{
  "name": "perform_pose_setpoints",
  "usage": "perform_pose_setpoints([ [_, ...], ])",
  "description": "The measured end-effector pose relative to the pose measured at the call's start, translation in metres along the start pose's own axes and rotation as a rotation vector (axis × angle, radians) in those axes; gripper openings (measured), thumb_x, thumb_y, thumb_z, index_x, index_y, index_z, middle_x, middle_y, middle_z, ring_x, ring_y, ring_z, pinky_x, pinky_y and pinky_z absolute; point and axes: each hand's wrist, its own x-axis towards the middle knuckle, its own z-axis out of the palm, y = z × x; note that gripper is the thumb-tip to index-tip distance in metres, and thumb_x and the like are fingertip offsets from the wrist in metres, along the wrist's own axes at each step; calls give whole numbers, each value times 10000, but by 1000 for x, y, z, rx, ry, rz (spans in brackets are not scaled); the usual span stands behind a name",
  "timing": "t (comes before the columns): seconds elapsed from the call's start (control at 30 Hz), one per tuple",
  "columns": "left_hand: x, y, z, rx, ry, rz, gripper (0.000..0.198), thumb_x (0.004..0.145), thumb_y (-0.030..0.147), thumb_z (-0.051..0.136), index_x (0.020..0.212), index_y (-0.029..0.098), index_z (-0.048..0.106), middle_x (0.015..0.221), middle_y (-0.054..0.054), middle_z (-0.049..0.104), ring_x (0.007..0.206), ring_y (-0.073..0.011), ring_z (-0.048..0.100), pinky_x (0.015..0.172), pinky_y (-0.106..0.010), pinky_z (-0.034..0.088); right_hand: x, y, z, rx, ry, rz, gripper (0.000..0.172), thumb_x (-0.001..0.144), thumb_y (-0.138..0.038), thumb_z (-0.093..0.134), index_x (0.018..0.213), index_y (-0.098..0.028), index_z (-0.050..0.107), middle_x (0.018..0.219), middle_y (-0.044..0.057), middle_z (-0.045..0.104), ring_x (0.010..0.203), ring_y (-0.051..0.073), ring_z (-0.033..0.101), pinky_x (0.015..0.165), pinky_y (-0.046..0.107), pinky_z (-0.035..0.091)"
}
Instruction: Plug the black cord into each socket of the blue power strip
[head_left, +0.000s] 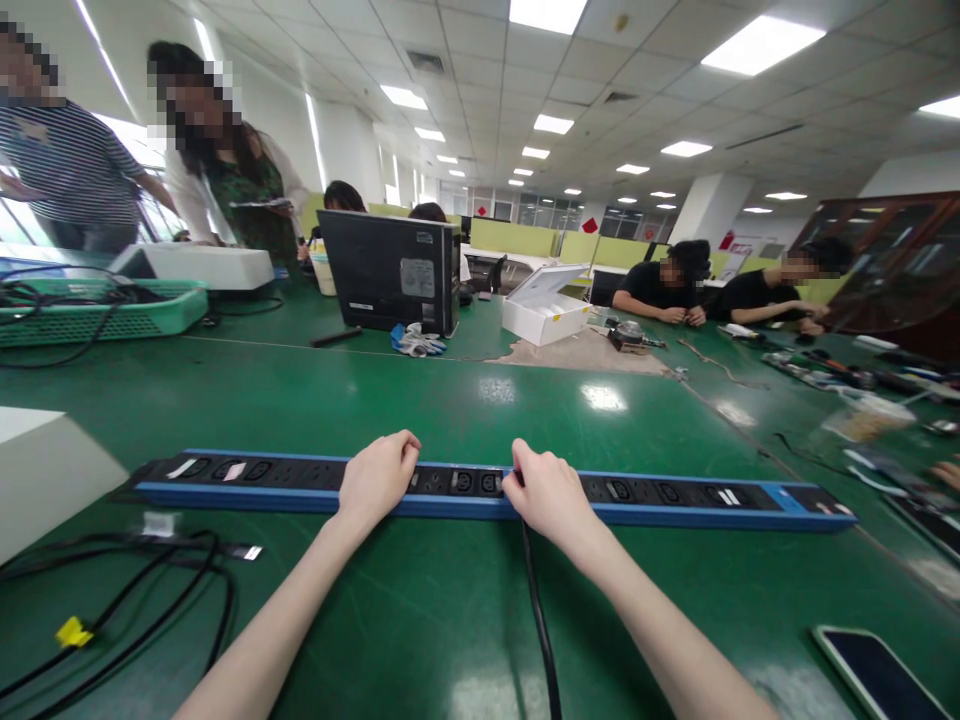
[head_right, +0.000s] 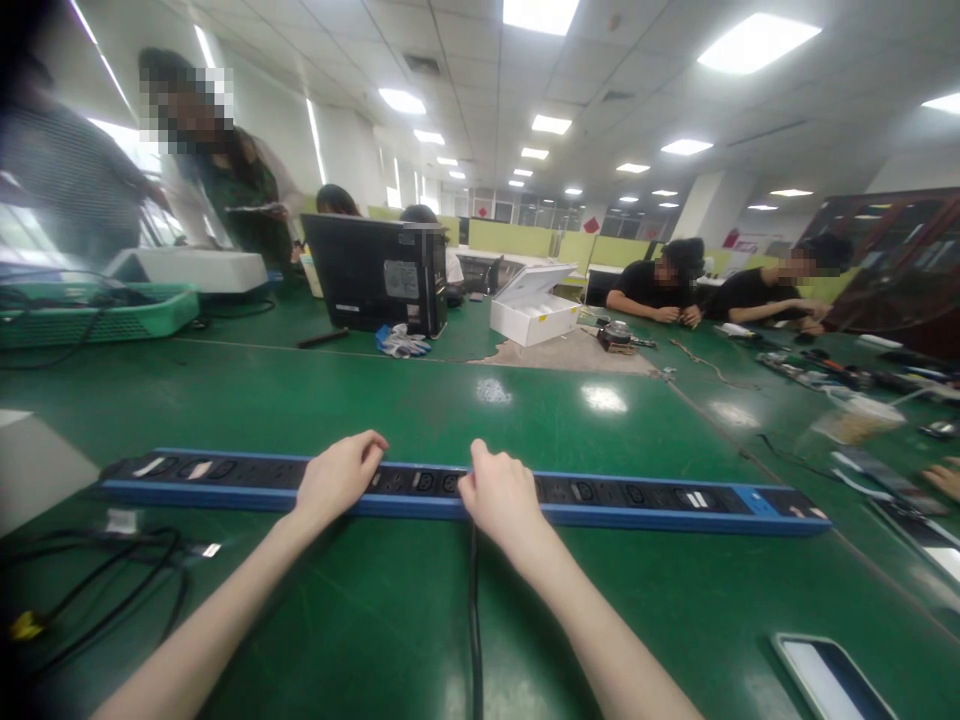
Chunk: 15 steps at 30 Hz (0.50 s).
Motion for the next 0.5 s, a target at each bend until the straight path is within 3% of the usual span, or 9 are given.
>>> perform_pose_setpoints([
  [0.5, 1, 0, 0, 9, 2, 8, 295, 988, 352, 389, 1038, 276, 671, 1040, -23, 738, 926, -210, 659, 716, -311, 426, 12, 17, 3, 159, -51, -62, 73, 944, -297, 501, 965, -232, 526, 802, 28, 650, 746, 185, 604, 636, 266, 261],
])
